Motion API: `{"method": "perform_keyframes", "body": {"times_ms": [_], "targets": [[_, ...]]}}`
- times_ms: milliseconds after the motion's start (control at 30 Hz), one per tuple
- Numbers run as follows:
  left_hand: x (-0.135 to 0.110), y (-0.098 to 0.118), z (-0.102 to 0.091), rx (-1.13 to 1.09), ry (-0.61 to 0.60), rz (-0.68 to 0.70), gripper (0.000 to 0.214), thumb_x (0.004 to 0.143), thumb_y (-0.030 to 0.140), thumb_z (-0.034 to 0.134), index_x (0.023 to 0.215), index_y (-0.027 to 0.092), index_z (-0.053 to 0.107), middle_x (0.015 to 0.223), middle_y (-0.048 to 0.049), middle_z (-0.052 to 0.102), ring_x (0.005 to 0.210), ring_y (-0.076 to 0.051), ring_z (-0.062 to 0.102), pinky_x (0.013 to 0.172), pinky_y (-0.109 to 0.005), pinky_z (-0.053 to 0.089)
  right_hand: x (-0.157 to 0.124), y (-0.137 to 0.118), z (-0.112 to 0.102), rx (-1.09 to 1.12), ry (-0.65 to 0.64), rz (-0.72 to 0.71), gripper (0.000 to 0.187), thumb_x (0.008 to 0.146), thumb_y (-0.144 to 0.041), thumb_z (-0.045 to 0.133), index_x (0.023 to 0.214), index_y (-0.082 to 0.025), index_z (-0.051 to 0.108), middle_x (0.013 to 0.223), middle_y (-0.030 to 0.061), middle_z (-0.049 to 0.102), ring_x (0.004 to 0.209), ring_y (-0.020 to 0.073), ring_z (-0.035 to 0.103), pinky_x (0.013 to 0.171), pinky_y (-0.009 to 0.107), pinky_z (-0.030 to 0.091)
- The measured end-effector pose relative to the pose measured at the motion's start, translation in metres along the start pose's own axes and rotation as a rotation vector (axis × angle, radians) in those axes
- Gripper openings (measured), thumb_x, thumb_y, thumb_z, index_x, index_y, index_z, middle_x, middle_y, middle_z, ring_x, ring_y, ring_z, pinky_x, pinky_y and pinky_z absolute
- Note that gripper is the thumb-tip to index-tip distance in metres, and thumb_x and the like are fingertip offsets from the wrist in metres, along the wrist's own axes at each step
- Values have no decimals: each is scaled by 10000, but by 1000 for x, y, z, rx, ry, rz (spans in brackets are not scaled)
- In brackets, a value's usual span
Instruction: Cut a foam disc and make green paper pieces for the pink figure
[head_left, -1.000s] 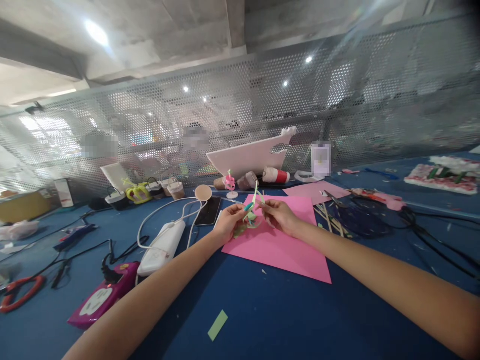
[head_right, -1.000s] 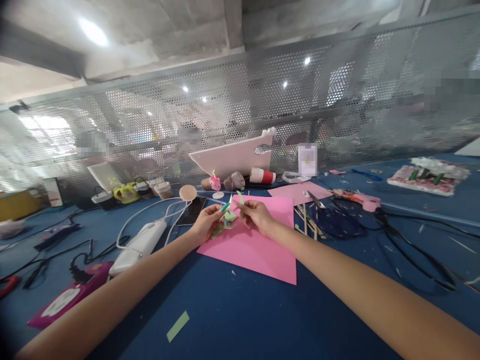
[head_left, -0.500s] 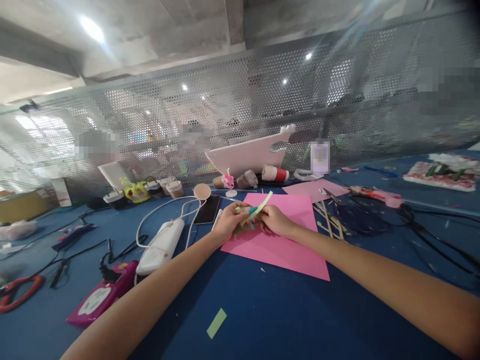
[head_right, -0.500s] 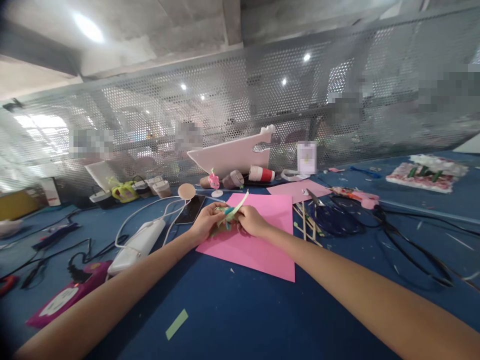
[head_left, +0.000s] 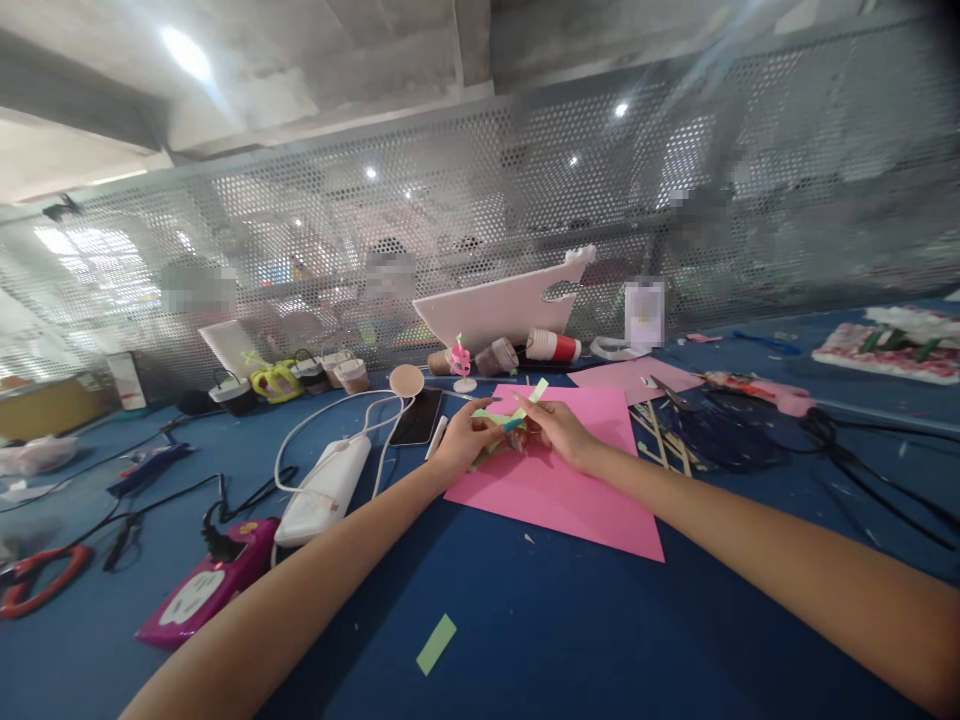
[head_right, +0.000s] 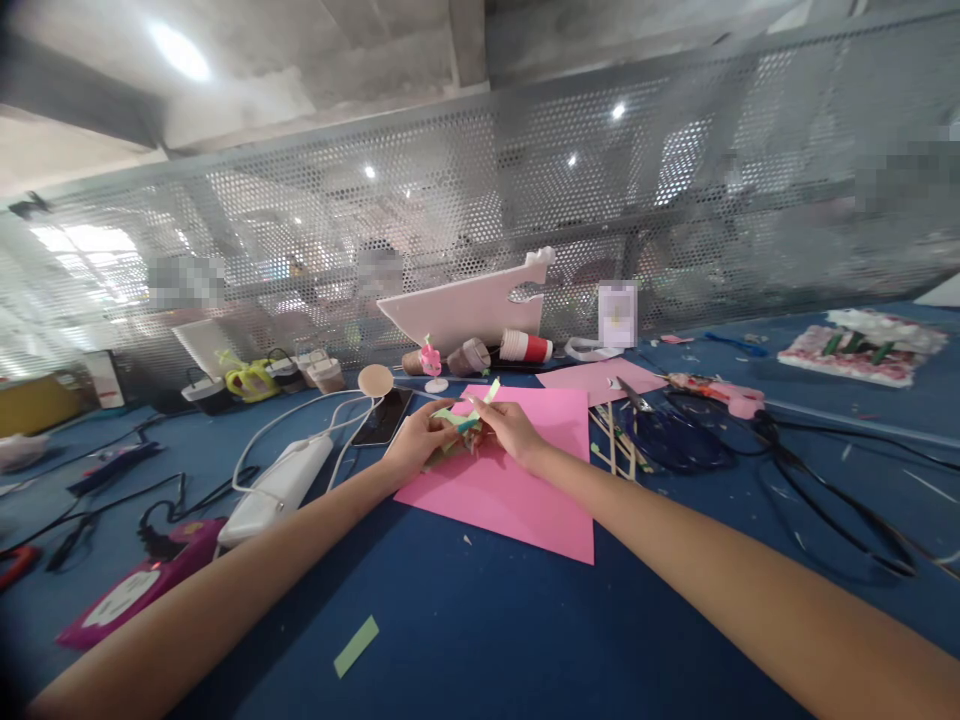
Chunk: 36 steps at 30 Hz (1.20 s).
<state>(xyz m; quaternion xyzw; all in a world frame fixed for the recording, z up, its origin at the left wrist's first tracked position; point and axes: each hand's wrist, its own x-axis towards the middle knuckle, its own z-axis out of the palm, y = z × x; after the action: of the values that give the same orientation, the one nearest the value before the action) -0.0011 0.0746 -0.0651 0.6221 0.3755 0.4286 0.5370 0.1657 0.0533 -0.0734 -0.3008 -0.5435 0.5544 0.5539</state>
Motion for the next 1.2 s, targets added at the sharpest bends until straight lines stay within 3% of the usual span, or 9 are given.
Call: {"method": "perform_keyframes", "body": {"times_ms": [133, 267, 400, 600, 967, 1200], "targets": [[-2, 4, 5, -38, -3, 44, 589, 579, 213, 813, 1116, 169, 576, 760, 0, 639, 597, -112, 634, 550, -207, 489, 2, 3, -2, -40, 90, -27, 396, 657, -527, 726, 595, -151, 617, 474, 22, 587, 416, 145, 545, 435, 279, 448], [-2, 3, 5, -35, 63, 80, 603, 585, 208, 803, 1150, 200, 593, 935, -46, 658, 701, -135, 657, 622, -238, 519, 2, 3, -3, -31, 145, -57, 382, 615, -511, 763, 640, -151, 638, 510, 12, 606, 447, 139, 566, 469, 279, 482], [1, 0, 3, -96, 70, 79, 510, 612, 323, 787, 1073, 165, 639, 803, -38, 688, 692, -148, 650, 613, -233, 491, 1, 2, -3, -38, 159, -74, 370, 609, -487, 776, 658, -144, 644, 536, 15, 621, 438, 130, 560, 458, 275, 480], [4, -1, 1, -151, 113, 84, 384, 521, 375, 829, 800, 150, 688, 683, -10, 680, 594, -122, 607, 585, -232, 461, 1, 1, -3, -68, 149, -61, 357, 613, -467, 780, 686, -140, 655, 554, 23, 639, 448, 131, 572, 460, 270, 484], [4, -1, 0, -222, 215, 46, 431, 465, 436, 840, 725, 139, 667, 598, -2, 647, 513, -106, 555, 495, -213, 397, 2, 4, -5, -64, 131, -40, 391, 590, -459, 797, 743, -133, 644, 564, 31, 662, 426, 119, 561, 449, 262, 467], [5, -5, -2, -71, 208, 63, 376, 596, 501, 756, 699, 148, 677, 586, 12, 614, 516, -107, 533, 483, -212, 376, 4, 4, -8, 57, 179, -9, 414, 544, -427, 832, 753, -135, 625, 595, 22, 664, 443, 115, 567, 457, 260, 464]]}}
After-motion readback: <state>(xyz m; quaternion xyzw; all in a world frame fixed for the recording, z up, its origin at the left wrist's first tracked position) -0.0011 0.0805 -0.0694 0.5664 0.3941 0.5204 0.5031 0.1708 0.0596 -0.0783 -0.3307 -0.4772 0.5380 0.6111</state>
